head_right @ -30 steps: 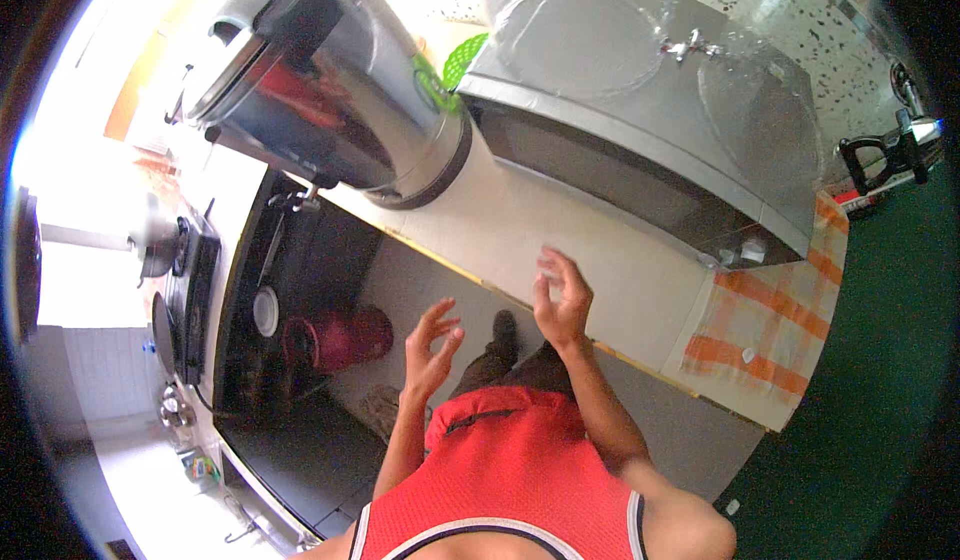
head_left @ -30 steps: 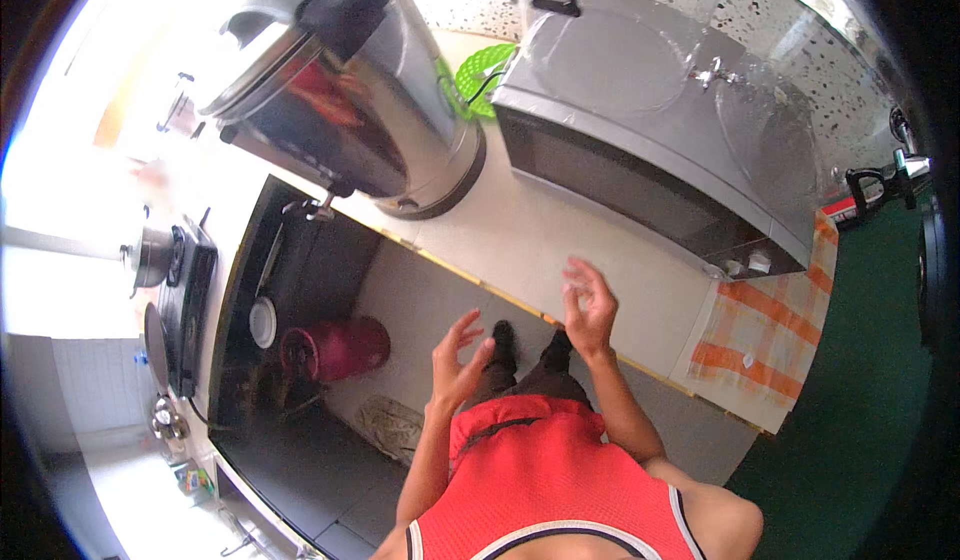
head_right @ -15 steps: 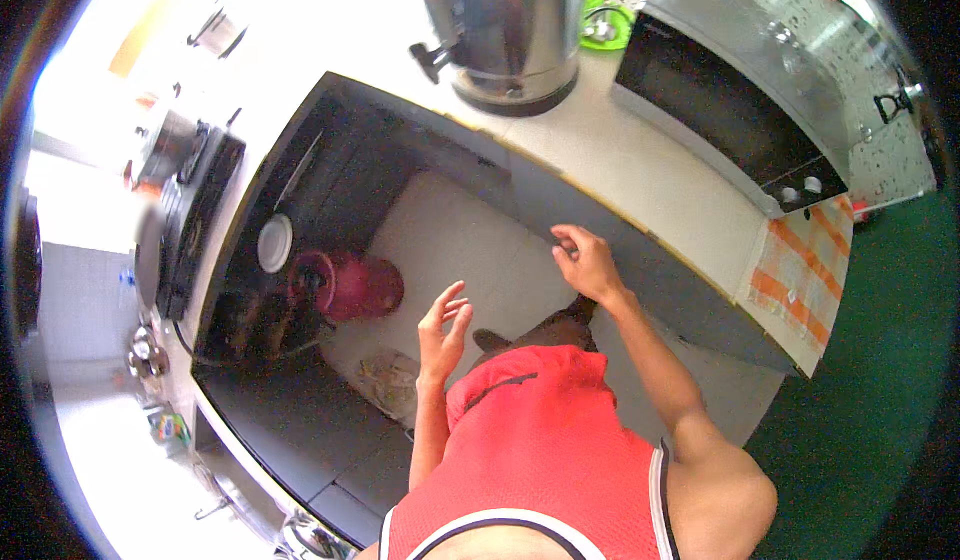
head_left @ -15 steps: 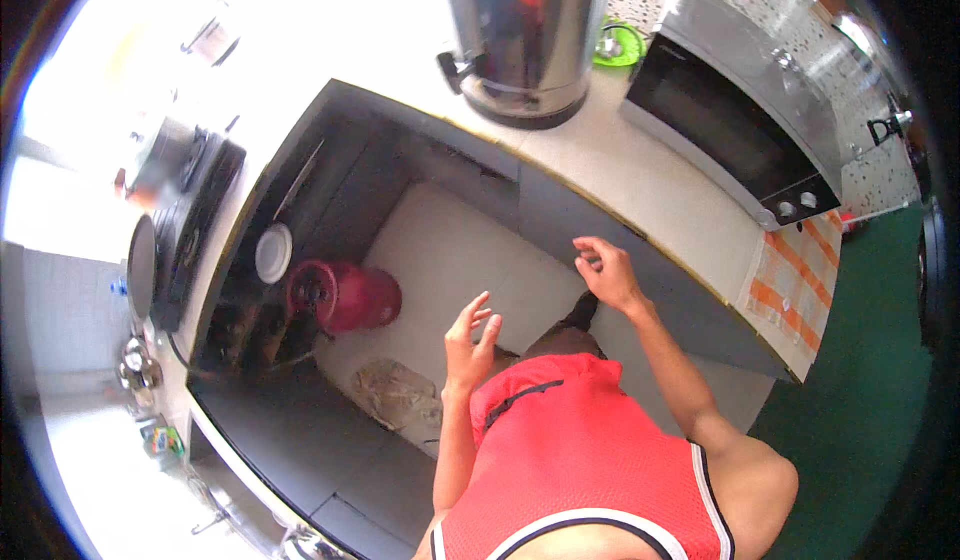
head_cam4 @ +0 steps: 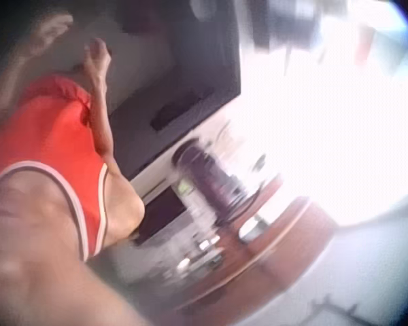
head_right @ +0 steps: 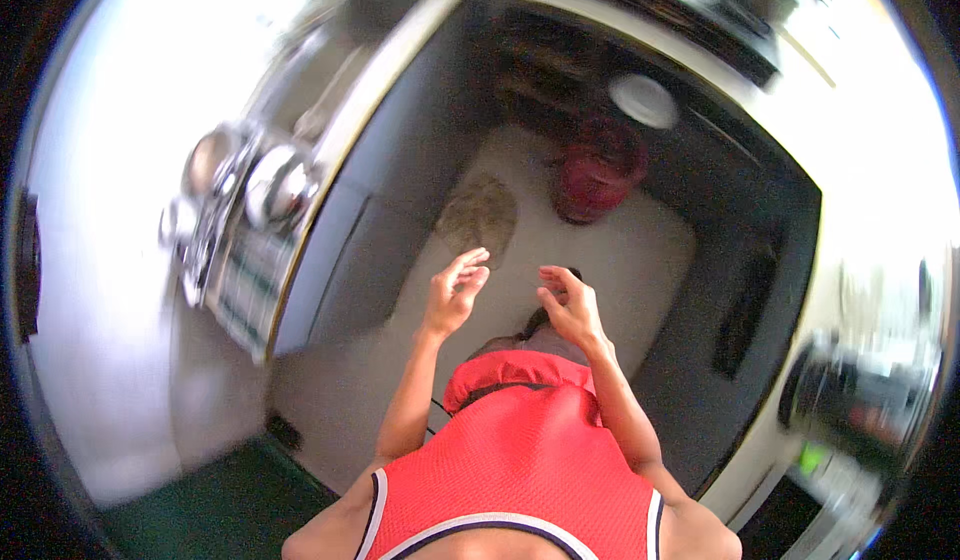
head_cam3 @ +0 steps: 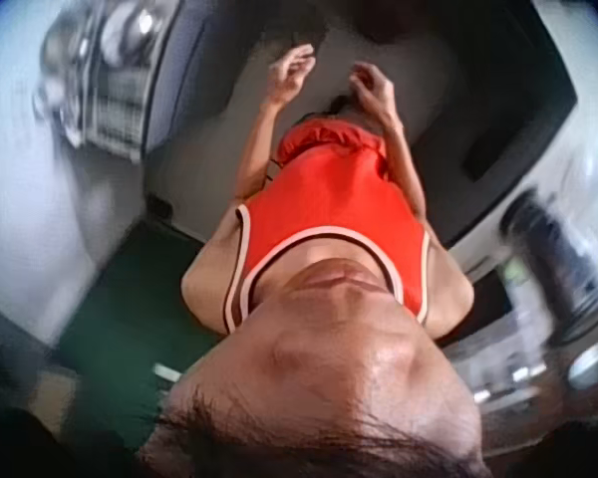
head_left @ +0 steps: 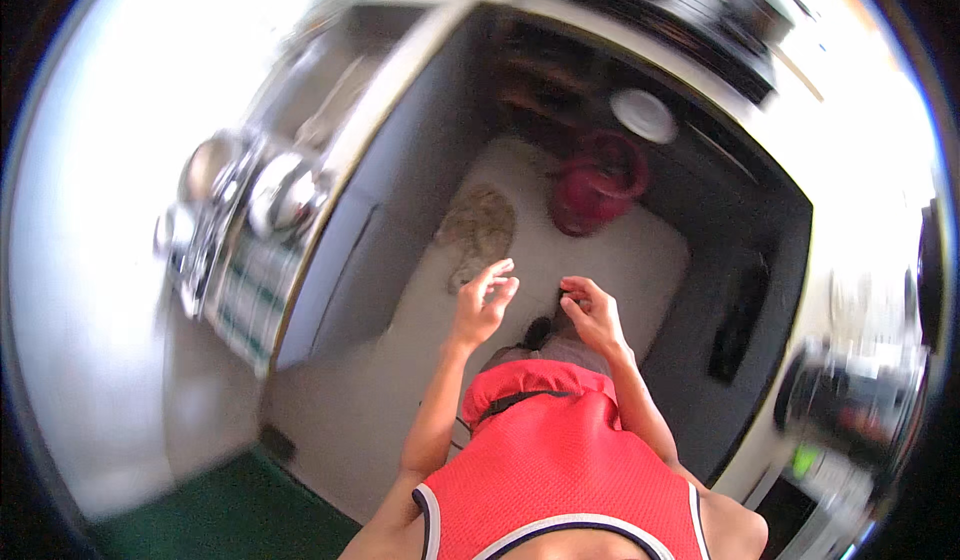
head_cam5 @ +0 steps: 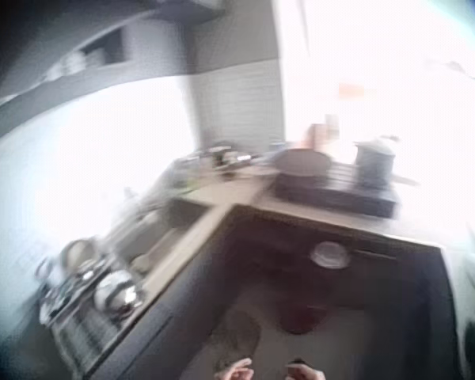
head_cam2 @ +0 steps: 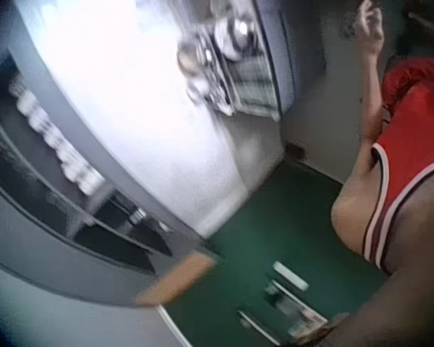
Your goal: The person washes a plastic container and a metal lid in a sink, wipes the top of a microwave and a counter with a cloth, and then folds the cloth before placing it back on a rack.
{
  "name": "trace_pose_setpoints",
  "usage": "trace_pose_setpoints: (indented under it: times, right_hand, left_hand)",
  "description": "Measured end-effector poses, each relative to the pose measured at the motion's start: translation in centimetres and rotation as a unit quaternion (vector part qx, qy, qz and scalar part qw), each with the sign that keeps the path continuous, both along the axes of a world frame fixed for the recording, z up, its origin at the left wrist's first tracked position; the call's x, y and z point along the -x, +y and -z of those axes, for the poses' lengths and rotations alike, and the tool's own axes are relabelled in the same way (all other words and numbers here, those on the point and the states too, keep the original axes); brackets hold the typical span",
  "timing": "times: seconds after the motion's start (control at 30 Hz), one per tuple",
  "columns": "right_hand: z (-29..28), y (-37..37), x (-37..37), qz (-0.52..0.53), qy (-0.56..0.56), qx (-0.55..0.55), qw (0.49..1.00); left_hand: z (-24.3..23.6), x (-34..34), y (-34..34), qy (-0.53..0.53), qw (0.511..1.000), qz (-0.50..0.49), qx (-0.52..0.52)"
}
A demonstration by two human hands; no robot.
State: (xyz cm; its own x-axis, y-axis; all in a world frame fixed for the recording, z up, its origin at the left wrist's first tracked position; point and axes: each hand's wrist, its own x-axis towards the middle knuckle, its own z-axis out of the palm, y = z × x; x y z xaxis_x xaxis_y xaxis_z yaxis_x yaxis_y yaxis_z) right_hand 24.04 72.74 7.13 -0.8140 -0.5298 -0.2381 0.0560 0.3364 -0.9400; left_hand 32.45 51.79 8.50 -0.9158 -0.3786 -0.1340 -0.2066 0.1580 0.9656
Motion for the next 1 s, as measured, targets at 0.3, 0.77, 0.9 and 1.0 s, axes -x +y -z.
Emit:
trace_pose_setpoints:
  times: [0.3,0.77,0.9,1.0]
  right_hand:
    - [2.5,-21.6,10.8,-0.285,0.019,0.013,0.958]
    - [0.9,-58.7,18.7,-0.547,0.038,0.068,0.833]
    - [3.6,-62.0,16.3,-0.61,0.053,0.071,0.788]
    - [4.6,-61.8,16.5,-0.624,0.051,0.044,0.778]
  left_hand:
    - [2.2,-4.4,-10.0,-0.043,0.938,-0.344,-0.019]
    - [0.5,3.0,-34.9,-0.119,0.675,-0.691,0.229]
    - [-0.2,3.3,-41.3,-0.191,0.654,-0.653,0.331]
    - [0.9,3.3,-43.7,-0.28,0.651,-0.62,0.336]
